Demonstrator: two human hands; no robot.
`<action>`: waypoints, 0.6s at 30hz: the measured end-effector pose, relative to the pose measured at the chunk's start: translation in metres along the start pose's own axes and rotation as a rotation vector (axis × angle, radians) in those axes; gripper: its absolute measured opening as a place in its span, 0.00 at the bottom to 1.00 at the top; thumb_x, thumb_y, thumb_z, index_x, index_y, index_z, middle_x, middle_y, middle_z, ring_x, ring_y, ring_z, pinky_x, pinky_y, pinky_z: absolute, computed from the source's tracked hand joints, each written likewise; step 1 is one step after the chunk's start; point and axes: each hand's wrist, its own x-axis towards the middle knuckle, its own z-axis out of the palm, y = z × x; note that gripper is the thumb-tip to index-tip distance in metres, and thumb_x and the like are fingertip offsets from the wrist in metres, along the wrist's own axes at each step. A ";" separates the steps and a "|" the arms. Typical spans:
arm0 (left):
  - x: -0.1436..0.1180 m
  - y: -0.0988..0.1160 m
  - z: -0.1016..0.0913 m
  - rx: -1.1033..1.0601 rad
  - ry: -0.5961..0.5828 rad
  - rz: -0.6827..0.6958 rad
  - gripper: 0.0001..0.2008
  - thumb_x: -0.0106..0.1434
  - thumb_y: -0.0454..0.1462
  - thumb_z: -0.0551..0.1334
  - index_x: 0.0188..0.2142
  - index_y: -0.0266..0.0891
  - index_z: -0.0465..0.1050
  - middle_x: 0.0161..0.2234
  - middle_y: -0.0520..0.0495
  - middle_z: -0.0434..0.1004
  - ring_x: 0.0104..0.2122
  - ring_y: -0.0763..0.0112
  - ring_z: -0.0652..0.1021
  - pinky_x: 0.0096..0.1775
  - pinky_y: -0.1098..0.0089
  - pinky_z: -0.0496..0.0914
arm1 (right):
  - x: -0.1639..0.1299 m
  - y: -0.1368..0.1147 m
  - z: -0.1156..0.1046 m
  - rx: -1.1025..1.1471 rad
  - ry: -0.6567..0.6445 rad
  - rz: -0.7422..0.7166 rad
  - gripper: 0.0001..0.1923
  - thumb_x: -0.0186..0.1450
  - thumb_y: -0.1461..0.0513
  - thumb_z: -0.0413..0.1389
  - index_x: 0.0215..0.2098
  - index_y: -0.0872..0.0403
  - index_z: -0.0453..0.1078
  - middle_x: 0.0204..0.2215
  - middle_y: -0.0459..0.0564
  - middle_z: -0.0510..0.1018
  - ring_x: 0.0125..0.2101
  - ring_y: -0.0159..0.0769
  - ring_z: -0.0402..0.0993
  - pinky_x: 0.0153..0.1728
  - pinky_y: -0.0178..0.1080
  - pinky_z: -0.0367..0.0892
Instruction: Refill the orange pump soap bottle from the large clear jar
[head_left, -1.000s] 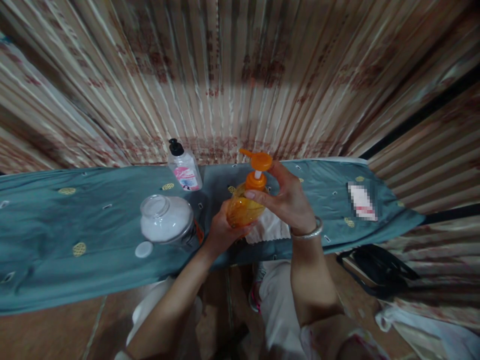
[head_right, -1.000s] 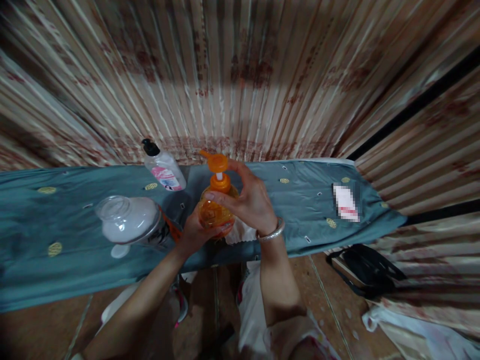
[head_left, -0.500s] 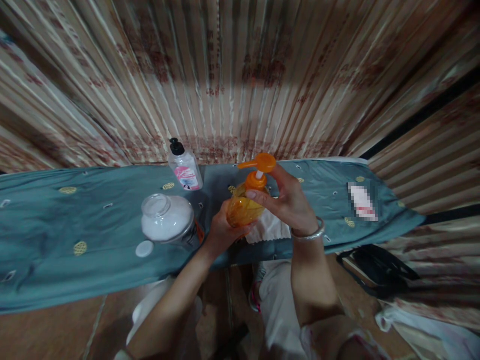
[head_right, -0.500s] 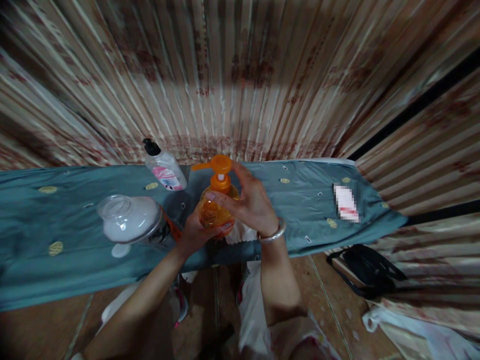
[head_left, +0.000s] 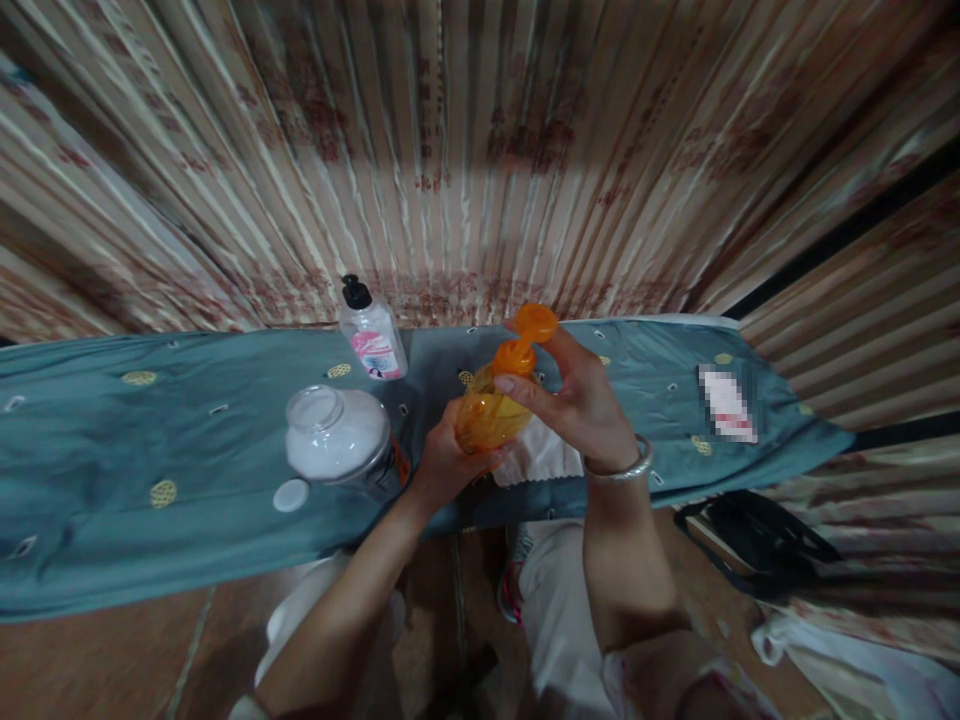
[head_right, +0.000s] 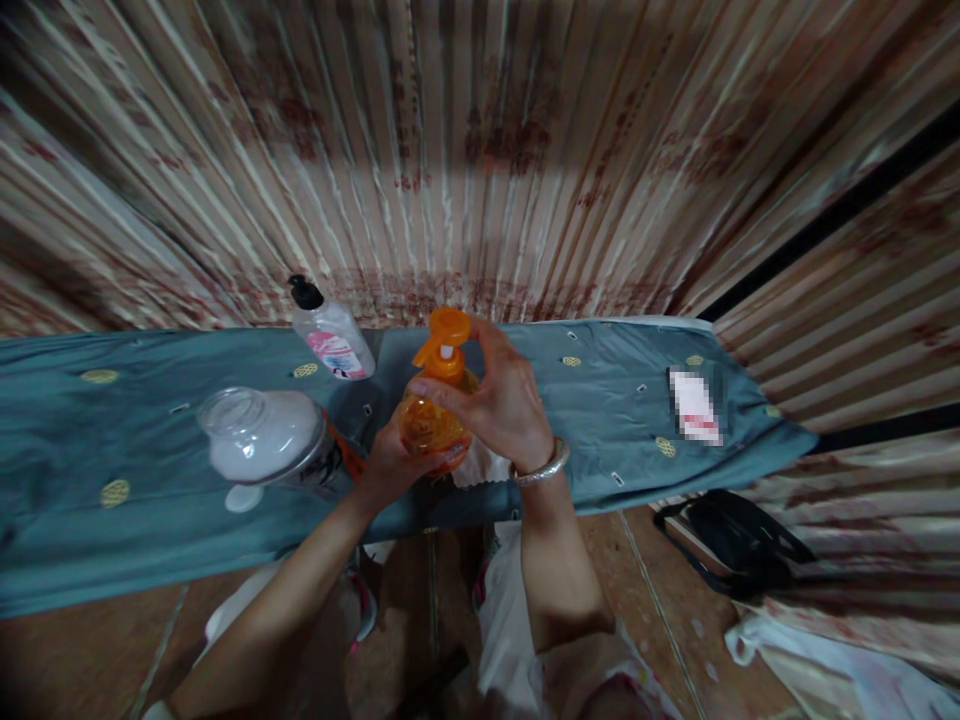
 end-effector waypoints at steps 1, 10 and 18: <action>0.000 0.000 0.000 0.001 -0.001 -0.001 0.36 0.47 0.43 0.76 0.52 0.41 0.65 0.45 0.46 0.80 0.44 0.62 0.81 0.48 0.61 0.75 | 0.000 0.000 0.002 -0.031 0.048 0.013 0.32 0.57 0.41 0.65 0.52 0.50 0.72 0.49 0.52 0.80 0.53 0.48 0.75 0.56 0.50 0.68; 0.000 0.005 0.002 0.011 0.016 -0.009 0.35 0.46 0.43 0.76 0.51 0.41 0.65 0.44 0.46 0.80 0.43 0.62 0.81 0.47 0.61 0.75 | 0.000 -0.004 -0.004 0.034 -0.082 -0.032 0.24 0.64 0.44 0.60 0.50 0.49 0.73 0.47 0.52 0.80 0.50 0.45 0.76 0.56 0.48 0.69; 0.000 0.004 0.001 0.027 0.018 -0.006 0.35 0.46 0.43 0.76 0.52 0.41 0.66 0.44 0.47 0.80 0.43 0.62 0.81 0.47 0.61 0.75 | 0.000 0.000 0.004 -0.055 0.095 0.022 0.33 0.54 0.43 0.68 0.51 0.50 0.72 0.49 0.54 0.79 0.52 0.49 0.75 0.58 0.52 0.68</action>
